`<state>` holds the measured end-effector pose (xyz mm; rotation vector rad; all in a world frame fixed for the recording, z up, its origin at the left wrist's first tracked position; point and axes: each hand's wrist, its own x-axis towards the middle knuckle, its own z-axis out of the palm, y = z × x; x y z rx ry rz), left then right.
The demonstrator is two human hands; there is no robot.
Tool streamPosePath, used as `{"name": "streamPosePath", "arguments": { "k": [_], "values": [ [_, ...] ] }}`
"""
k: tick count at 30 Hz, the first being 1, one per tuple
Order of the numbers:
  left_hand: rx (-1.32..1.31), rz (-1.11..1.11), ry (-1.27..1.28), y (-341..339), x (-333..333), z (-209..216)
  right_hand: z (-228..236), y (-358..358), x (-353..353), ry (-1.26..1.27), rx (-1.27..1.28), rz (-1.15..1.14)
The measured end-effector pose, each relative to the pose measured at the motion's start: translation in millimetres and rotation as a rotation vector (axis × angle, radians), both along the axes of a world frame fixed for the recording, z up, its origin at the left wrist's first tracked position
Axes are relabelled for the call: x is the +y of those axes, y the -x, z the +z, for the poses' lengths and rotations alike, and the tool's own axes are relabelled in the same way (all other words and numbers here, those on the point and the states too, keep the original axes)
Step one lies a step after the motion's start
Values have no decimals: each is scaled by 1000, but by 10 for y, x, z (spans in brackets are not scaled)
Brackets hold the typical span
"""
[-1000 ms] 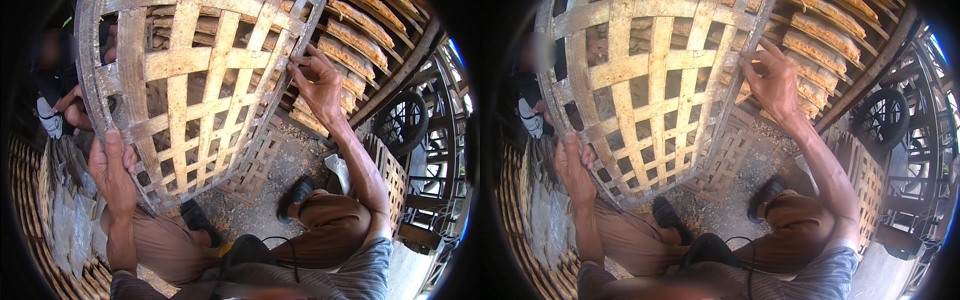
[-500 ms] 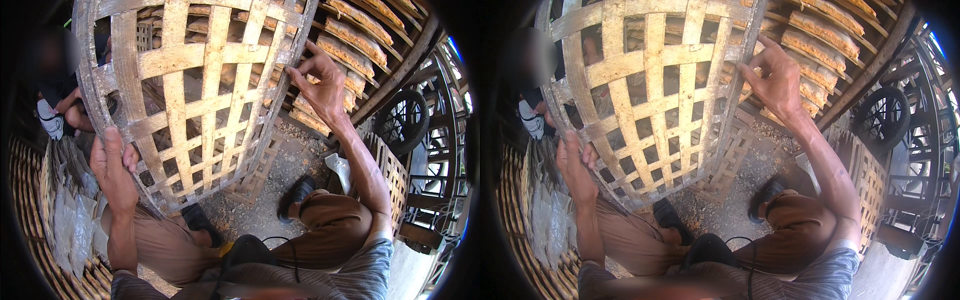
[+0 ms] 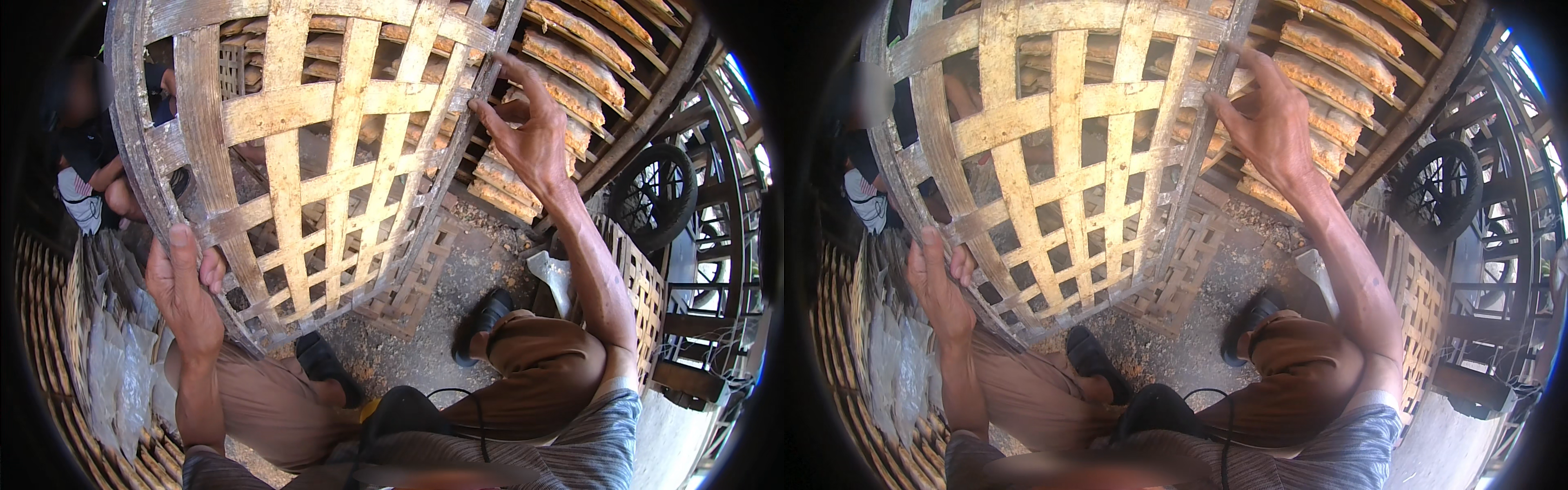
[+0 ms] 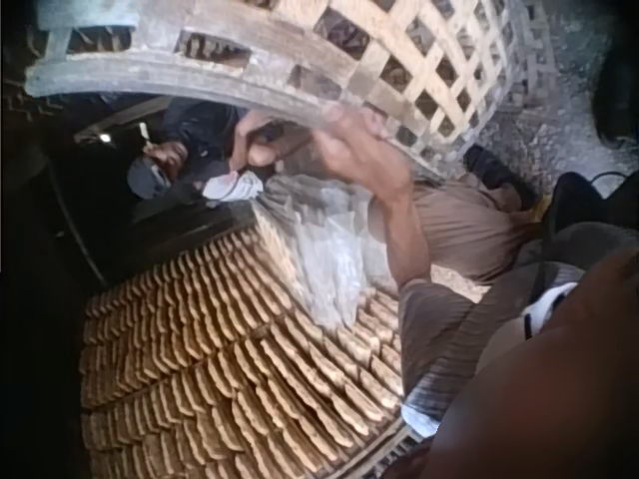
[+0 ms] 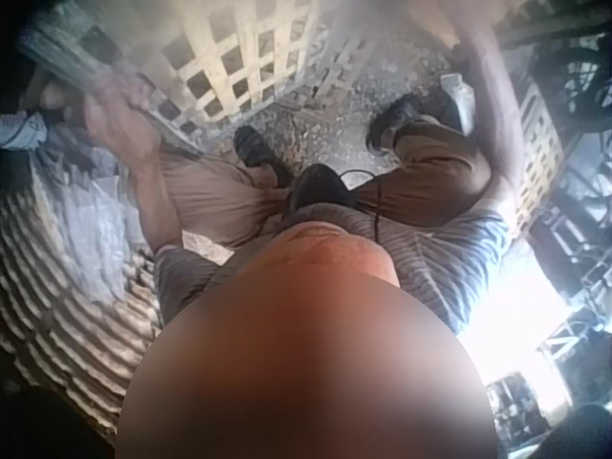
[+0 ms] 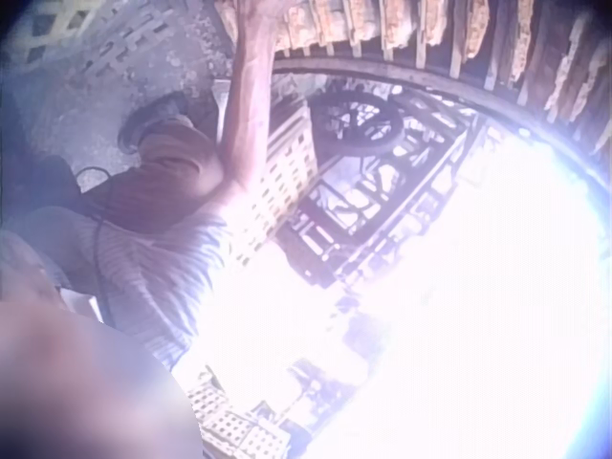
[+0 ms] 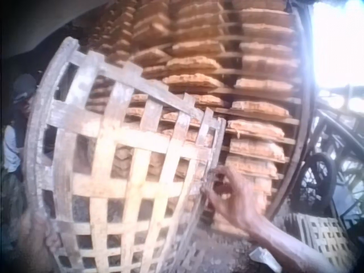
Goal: The person assembles a rectangular bamboo tray by inserting thin bamboo strips into a pre-woven frame. They lift the tray to inspect the fit, then place it on the floor and handle a plastic sheet before picking up the tray again.
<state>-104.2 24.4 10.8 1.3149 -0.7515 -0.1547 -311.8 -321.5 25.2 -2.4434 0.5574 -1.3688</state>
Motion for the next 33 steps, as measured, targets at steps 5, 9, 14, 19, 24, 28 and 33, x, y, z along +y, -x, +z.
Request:
{"name": "streamPosePath", "arguments": {
  "k": [5, 9, 14, 19, 24, 28, 33],
  "values": [
    [-21, 5, -3, 41, -6, -9, -33, 19, -67, 65, 56, -17],
    [-32, 23, -25, 89, -35, -38, -135, -35, -26, -7, 4, 0],
    [-37, -50, -9, 69, -42, -109, -360, -118, -97, -33, -42, 40],
    [-11, -9, -15, 90, -55, -65, -236, -73, -39, -205, -79, 57],
    [79, -20, 24, 49, -71, -54, -217, 0, -142, -156, 18, 36],
    [64, -35, 35, -41, -17, -79, -198, 13, -168, -175, -90, 100],
    [68, -57, 43, -77, 35, -83, 37, 74, -178, -20, -179, 100]
  ]
}}
